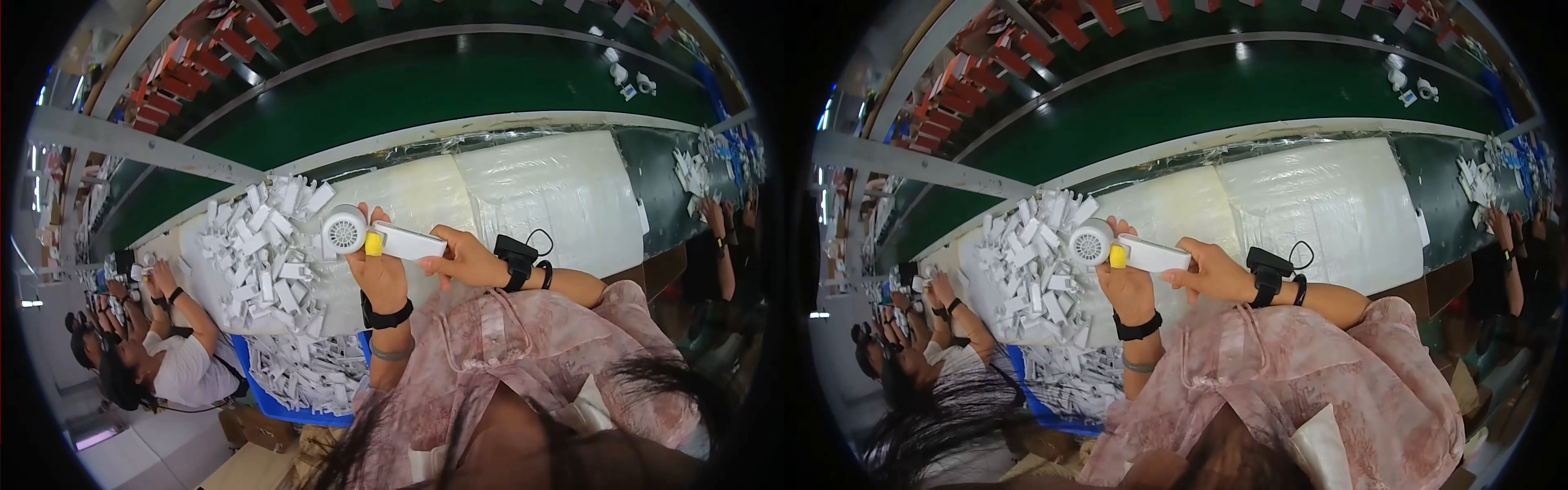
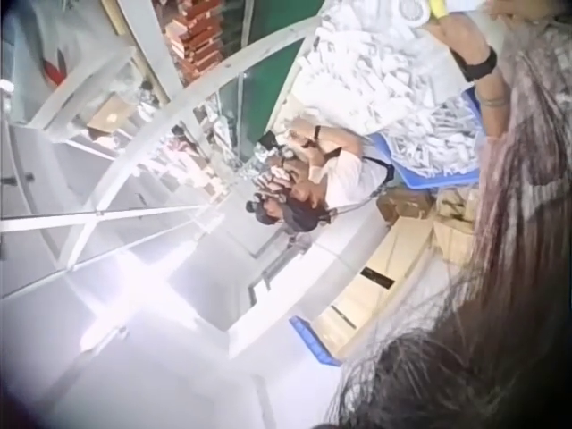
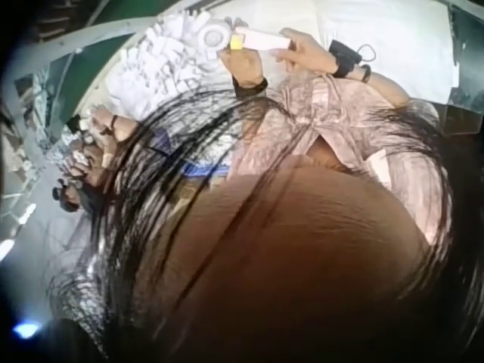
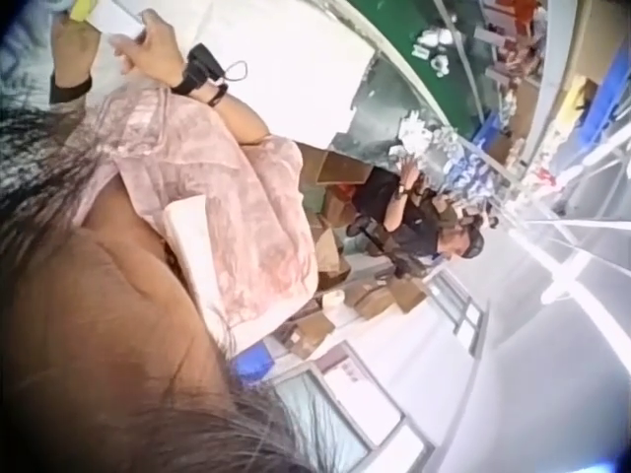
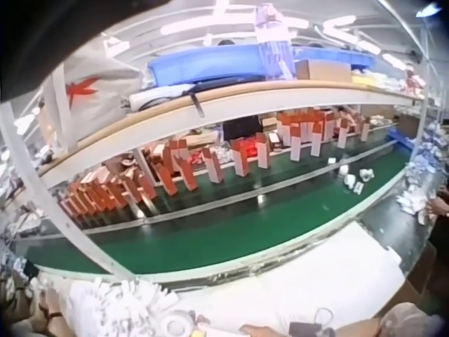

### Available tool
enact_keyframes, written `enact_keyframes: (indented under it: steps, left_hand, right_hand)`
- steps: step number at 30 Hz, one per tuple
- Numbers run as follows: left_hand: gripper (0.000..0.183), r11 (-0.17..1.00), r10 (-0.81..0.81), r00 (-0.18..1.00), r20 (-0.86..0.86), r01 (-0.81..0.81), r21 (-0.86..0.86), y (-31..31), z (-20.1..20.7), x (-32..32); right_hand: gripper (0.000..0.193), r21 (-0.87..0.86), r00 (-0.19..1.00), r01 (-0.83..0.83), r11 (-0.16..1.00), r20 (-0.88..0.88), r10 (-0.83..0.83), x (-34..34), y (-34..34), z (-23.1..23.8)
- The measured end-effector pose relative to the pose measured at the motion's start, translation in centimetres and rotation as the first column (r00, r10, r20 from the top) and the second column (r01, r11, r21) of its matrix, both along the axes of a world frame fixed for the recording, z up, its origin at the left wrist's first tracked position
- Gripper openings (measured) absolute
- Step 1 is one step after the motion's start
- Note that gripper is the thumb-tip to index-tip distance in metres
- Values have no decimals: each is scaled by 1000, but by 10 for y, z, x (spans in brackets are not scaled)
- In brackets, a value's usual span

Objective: Assembling plastic housing and internal components for handheld fans on a factory production line.

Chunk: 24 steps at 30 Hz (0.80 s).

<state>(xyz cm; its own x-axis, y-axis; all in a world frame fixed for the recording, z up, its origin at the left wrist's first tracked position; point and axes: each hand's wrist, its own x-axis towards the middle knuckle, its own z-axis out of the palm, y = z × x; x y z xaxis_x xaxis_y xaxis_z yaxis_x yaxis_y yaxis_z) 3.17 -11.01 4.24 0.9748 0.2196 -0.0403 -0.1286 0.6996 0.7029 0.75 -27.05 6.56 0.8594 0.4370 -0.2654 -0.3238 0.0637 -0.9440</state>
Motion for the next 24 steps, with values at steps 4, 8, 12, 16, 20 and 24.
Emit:
enact_keyframes:
  steps: [4,8,12,16,20,24]
  left_hand:
    - [48,975,-131,988,-84,112,-194,0,-1,1]
    - [41,963,-254,958,-130,238,-125,-2,3,1]
    - [39,941,-339,934,-114,336,-50,-7,1,4]
    - [44,849,-324,928,-185,372,377,-19,7,4]
    - [52,904,-402,910,-102,412,113,-27,-11,16]
    - [55,892,-451,882,-140,452,-24,-36,-16,34]
  right_hand:
    - [30,-107,995,27,994,98,-16,2,-7,0]
    - [30,-93,988,78,993,139,-64,2,-10,-6]
    - [30,-122,976,130,984,192,-105,4,-19,-6]
    - [33,-133,982,130,983,157,-109,5,-29,-13]
    - [38,-126,987,90,988,146,-71,12,-42,-22]
    - [38,158,997,52,986,46,-60,21,-58,-38]
